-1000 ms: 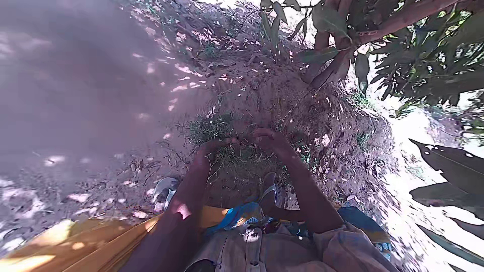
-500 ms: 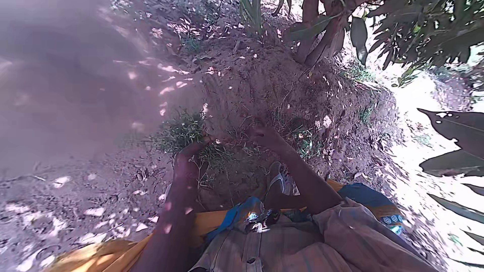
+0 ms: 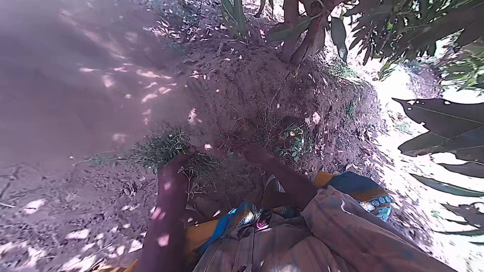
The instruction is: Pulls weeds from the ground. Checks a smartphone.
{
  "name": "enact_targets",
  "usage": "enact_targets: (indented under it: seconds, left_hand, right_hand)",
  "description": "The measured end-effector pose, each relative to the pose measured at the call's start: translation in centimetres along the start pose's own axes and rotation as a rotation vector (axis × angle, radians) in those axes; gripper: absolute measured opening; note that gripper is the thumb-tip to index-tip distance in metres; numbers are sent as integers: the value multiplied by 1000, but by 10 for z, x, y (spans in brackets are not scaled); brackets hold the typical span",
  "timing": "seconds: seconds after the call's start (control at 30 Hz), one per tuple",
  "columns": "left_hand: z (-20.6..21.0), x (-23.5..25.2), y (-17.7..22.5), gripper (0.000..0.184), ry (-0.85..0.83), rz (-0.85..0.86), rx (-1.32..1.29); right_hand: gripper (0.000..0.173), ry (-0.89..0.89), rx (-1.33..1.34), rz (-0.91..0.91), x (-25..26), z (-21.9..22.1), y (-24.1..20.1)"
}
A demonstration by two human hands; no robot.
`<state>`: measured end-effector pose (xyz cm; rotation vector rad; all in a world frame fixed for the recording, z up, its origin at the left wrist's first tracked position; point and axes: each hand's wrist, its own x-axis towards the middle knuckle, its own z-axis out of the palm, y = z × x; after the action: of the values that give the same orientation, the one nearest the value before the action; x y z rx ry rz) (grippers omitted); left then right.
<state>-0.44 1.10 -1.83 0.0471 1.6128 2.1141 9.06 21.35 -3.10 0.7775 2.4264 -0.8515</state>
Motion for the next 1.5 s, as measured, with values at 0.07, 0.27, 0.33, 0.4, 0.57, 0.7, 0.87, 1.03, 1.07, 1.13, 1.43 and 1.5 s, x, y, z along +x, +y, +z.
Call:
enact_targets:
  seconds: [0.07, 0.27, 0.33, 0.4, 0.57, 0.7, 0.87, 1.03, 1.07, 1.13, 1.43, 1.5]
  left_hand:
    - [-3, -4, 4, 19, 24, -5, 72]
    - [-6, 2, -4, 11, 122, -19, 66]
    - [-6, 3, -7, 14, 134, -42, 87]
    - [-6, 4, -9, 18, 124, -73, 113]
    - [-5, 3, -9, 18, 135, -71, 149]
    - [-3, 3, -12, 18, 97, -40, 213]
    - [0, 1, -21, 26, -19, 87, 331]
    - [6, 2, -22, 29, -57, 111, 296]
    - [7, 1, -22, 29, -65, 91, 261]
    - [17, -1, -16, 22, -34, 9, 152]
    - [37, -6, -3, 16, 96, -279, 151]
    - [29, -3, -9, 17, 93, -230, 146]
  right_hand:
    - [42, -65, -101, 176, 2, -1, 20]
    - [32, 179, 373, 320, 18, -30, 69]
    - [27, 277, 575, 171, 24, -46, 58]
    - [27, 368, 416, 7, 32, -60, 45]
    - [50, 343, -77, 161, 31, -45, 56]
    - [40, 428, 86, 255, 27, -41, 73]
    - [28, 596, 637, 1, 9, -95, 59]
    - [28, 238, 1221, -278, -11, -107, 29]
    - [28, 170, 1183, -298, -12, -102, 23]
    - [31, 28, 1108, -348, -9, -82, 13]
    - [32, -134, 895, -412, -17, -23, -40]
    - [32, -146, 915, -429, -17, -17, -45]
